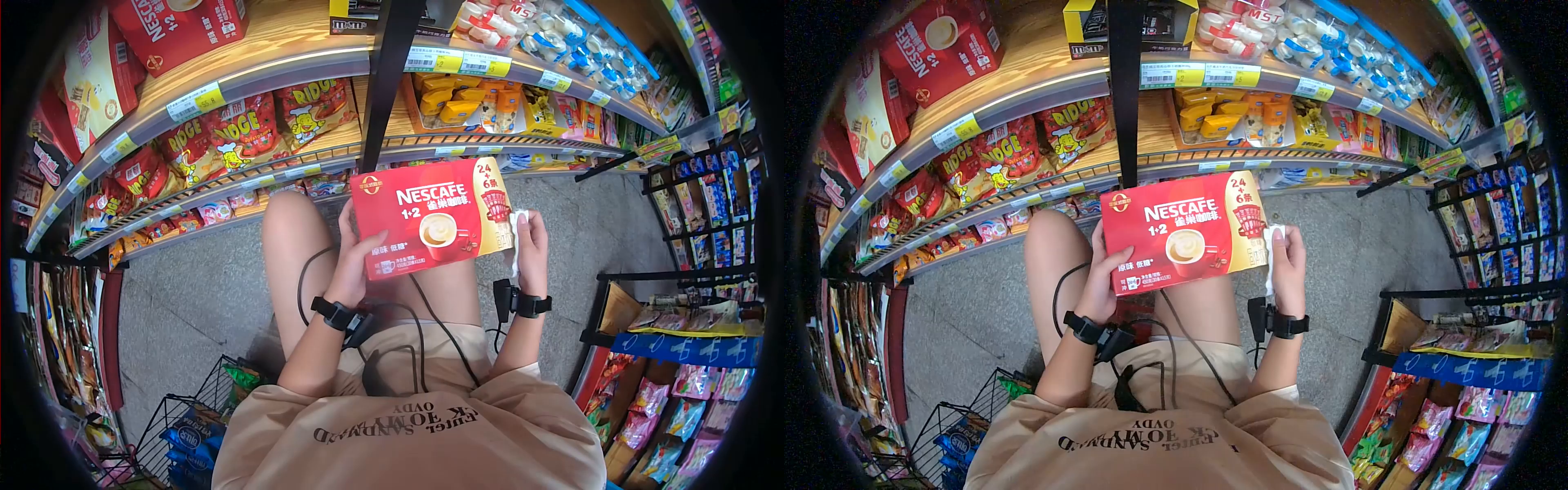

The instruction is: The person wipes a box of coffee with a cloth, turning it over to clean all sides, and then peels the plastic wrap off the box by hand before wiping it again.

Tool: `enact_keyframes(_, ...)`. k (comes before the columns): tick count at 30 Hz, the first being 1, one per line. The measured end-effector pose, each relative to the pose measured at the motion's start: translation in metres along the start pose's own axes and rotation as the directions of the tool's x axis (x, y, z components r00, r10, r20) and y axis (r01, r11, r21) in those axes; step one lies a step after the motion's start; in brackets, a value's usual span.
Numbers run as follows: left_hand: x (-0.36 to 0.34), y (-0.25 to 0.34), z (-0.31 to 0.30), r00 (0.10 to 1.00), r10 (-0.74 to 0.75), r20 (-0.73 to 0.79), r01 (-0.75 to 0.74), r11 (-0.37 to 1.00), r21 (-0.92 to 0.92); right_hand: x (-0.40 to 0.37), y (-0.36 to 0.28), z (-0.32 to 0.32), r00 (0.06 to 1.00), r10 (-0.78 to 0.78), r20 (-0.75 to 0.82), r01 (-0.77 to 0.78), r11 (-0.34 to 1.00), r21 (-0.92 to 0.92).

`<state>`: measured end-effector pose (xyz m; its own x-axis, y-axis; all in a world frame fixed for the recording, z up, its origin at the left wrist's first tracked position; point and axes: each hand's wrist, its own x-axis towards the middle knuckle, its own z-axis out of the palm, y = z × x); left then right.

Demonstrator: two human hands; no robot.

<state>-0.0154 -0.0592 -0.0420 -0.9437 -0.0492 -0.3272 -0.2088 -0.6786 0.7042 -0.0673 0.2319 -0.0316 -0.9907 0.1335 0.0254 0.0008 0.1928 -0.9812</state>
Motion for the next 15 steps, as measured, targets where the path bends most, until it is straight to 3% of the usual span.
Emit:
enact_keyframes(2, 0.005, -0.003, -0.006, 1.0, 0.006, -0.007, -0.006, 0.999, -0.052, -0.003, -0.005, -0.001, 0.994, 0.103, 0.029, -0.106, 0.982, 0.153)
enact_keyframes(5, 0.01, -0.007, -0.017, 1.0, -0.012, -0.009, 0.011, 0.996, -0.086, -0.01, -0.008, -0.002, 0.987, 0.13, 0.091, -0.15, 0.955, 0.256)
enact_keyframes(9, 0.008, -0.005, -0.022, 0.999, -0.043, 0.026, 0.047, 0.987, -0.154, -0.016, -0.024, -0.01, 0.989, -0.007, 0.15, -0.043, 0.943, 0.33)
enact_keyframes(13, 0.009, -0.005, -0.038, 0.977, -0.172, 0.124, 0.2, 0.944, -0.262, -0.019, -0.06, -0.025, 0.957, -0.188, 0.223, 0.129, 0.959, 0.254)
enact_keyframes(15, 0.01, -0.009, -0.049, 0.952, -0.233, 0.197, 0.286, 0.908, -0.307, -0.014, -0.069, -0.029, 0.936, -0.307, 0.17, 0.276, 0.943, 0.185)
